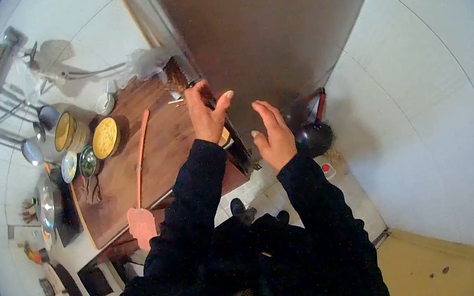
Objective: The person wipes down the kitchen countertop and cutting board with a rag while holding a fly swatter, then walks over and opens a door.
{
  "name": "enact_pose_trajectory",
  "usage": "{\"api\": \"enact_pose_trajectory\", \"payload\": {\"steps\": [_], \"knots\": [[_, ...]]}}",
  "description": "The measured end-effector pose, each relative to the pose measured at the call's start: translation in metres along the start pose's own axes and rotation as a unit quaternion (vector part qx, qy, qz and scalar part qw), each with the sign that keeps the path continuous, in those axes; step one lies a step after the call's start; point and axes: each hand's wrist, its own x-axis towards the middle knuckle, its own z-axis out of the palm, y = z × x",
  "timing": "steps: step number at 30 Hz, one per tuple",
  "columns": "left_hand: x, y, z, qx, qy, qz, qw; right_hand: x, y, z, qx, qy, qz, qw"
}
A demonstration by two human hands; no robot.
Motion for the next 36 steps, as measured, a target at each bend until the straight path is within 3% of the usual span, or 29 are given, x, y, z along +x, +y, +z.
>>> {"api": "enact_pose_trajectory", "payload": {"steps": [6, 19, 21, 23, 24, 26, 29, 31, 32, 34, 36], "knots": [[0.002, -0.006, -0.007, 0.026, -0.020, 0.020, 0.999, -0.005, -0.004, 0.005, 0.037, -0.004, 0.032, 0.999], [0.011, -0.006, -0.047, -0.061, -0.150, 0.032, 0.986, -0.039, 0.016, 0.063, -0.008, -0.045, -0.018, 0.999], [0.001, -0.034, -0.057, -0.021, -0.146, 0.068, 0.987, -0.054, 0.027, 0.075, -0.044, -0.059, -0.028, 0.997], [-0.013, -0.060, -0.074, -0.045, -0.123, -0.035, 0.991, -0.067, 0.025, 0.086, -0.074, -0.097, -0.008, 0.992], [-0.015, -0.074, -0.088, -0.027, -0.125, -0.088, 0.988, -0.073, 0.019, 0.091, -0.096, -0.119, 0.001, 0.988], [-0.027, -0.121, -0.115, 0.119, -0.105, -0.058, 0.986, -0.086, 0.020, 0.106, -0.063, -0.171, 0.032, 0.983], [-0.043, -0.193, -0.158, 0.299, -0.118, -0.144, 0.936, -0.113, 0.062, 0.148, -0.094, -0.248, 0.102, 0.959], [-0.051, -0.221, -0.187, 0.424, -0.098, -0.142, 0.889, -0.107, 0.072, 0.166, -0.116, -0.284, 0.119, 0.944], [-0.047, -0.219, -0.196, 0.385, -0.064, -0.263, 0.882, -0.099, 0.065, 0.170, -0.115, -0.296, 0.110, 0.942], [-0.059, -0.247, -0.212, 0.480, -0.081, -0.246, 0.838, -0.086, 0.048, 0.175, -0.102, -0.318, 0.082, 0.939], [-0.069, -0.259, -0.222, 0.478, -0.091, -0.235, 0.841, -0.078, 0.030, 0.178, -0.080, -0.336, 0.046, 0.937]]}}
